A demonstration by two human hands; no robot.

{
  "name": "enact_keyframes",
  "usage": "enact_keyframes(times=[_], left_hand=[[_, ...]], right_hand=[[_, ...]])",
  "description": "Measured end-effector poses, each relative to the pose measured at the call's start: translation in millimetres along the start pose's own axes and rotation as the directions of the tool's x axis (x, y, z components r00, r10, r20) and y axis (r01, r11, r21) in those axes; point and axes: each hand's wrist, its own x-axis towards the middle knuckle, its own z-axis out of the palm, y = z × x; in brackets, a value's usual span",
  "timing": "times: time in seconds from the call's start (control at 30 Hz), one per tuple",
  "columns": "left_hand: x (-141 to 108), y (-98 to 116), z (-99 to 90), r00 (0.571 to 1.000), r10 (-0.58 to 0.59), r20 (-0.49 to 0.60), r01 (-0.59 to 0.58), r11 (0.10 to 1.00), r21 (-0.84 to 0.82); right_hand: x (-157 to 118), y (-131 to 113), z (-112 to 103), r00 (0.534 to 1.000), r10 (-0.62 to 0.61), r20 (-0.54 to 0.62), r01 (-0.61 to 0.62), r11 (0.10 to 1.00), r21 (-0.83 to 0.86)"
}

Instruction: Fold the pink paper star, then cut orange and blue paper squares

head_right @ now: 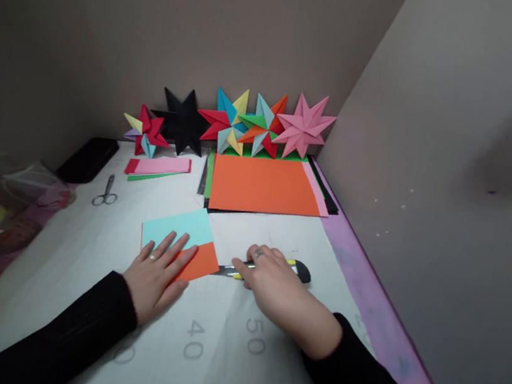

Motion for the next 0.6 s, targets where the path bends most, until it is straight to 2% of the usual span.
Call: enact_keyframes(times=[0.17, 0.43, 0.6], left_hand=[[0, -1, -0.2, 1.000, -0.002, -0.006, 0.003, 1.000, 0.011], [0, 1, -1.9, 1.000, -0.019, 0.012, 0.019, 1.000, -0.010], [8, -24, -10.7, 0.998, 0.006, 0.057, -0.002, 0.997, -0.077]], right_hand=[[-1, -4, -2, 1.000, -0.011, -0.007, 0.011, 0.999, 0.037], [0, -14, -3, 0.999, -0.022, 0.032, 0.023, 1.000, -0.017], [-2, -16, 2, 1.000, -0.018, 0.018, 0.019, 0.998, -0.062]])
